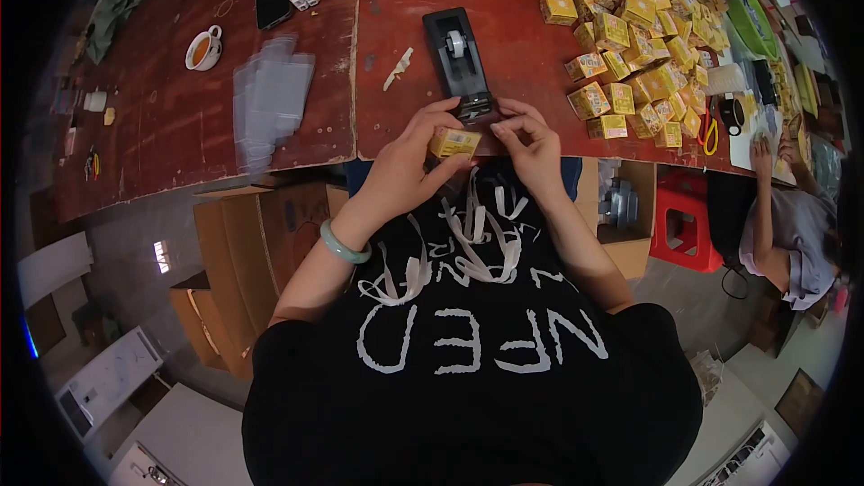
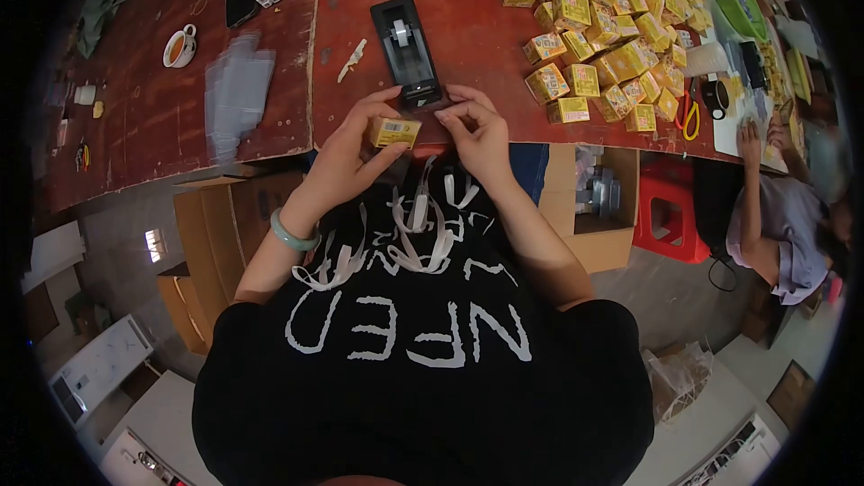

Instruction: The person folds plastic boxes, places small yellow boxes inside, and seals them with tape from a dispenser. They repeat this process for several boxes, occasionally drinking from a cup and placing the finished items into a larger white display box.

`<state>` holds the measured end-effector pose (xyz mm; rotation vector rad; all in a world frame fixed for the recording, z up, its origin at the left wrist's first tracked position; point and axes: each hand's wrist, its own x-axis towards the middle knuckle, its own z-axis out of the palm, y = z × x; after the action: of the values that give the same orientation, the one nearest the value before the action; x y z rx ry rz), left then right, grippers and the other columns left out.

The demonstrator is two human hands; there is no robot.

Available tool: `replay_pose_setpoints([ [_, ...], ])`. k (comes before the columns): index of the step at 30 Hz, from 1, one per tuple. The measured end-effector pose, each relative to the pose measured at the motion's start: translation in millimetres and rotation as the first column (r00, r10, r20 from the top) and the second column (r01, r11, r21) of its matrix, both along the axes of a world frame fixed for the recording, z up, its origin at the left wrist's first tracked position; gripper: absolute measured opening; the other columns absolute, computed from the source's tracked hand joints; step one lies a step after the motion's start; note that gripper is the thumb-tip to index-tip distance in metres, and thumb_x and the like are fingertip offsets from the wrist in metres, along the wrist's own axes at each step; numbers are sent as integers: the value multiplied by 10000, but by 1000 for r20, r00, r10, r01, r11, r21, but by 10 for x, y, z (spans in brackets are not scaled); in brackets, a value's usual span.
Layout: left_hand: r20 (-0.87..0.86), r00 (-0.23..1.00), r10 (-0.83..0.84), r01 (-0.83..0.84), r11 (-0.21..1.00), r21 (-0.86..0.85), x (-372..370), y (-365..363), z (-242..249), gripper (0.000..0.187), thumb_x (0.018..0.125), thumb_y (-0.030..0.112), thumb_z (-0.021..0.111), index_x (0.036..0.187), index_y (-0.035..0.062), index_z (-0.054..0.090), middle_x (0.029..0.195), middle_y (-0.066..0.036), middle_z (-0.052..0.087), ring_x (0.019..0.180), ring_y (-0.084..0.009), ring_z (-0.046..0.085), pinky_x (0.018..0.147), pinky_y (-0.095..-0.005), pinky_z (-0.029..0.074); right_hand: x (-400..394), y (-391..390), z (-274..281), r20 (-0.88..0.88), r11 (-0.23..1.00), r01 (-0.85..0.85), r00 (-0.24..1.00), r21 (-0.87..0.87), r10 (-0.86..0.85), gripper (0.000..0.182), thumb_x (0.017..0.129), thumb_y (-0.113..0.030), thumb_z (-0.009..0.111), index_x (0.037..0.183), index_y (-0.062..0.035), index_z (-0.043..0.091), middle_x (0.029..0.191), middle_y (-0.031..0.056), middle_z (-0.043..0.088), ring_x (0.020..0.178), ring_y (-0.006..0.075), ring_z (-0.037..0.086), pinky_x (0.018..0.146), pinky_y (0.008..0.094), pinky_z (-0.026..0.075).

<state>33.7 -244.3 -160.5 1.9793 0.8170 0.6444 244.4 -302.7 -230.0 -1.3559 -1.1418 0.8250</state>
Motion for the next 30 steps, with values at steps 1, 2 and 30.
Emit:
replay_pose_setpoints([
  [1, 119, 993, 6, 3, 997, -77, 6, 16, 10, 419, 859, 103, 741, 1203, 103, 503, 1344, -83, 565, 1022, -244, 668, 792, -333, 567, 115, -14, 154, -15, 1000, -23, 1000, -19, 23, 49, 894, 39, 661, 910, 51, 705, 1127, 131, 663, 1048, 186, 638, 897, 283, 506],
  [2, 233, 972, 18, 18, 988, -155, 9, 24, 19, 441, 855, 88, 756, 1213, 101, 499, 1316, -90, 576, 1035, -216, 668, 800, -324, 566, 215, -20, 333, -33, 998, -44, 999, -39, 43, 55, 902, 41, 649, 911, 55, 702, 1030, 117, 699, 981, 168, 661, 877, 277, 512],
  [30, 365, 930, -49, 268, 771, -578, 354, 157, 728, 575, 814, 102, 821, 1262, 23, 469, 1165, -78, 614, 1054, -133, 632, 862, -272, 547, 539, 545, 1613, 496, 874, -205, 867, 441, -46, 272, 771, -20, 797, 997, -57, 651, 863, 22, 585, 747, 93, 530, 598, 219, 412],
])
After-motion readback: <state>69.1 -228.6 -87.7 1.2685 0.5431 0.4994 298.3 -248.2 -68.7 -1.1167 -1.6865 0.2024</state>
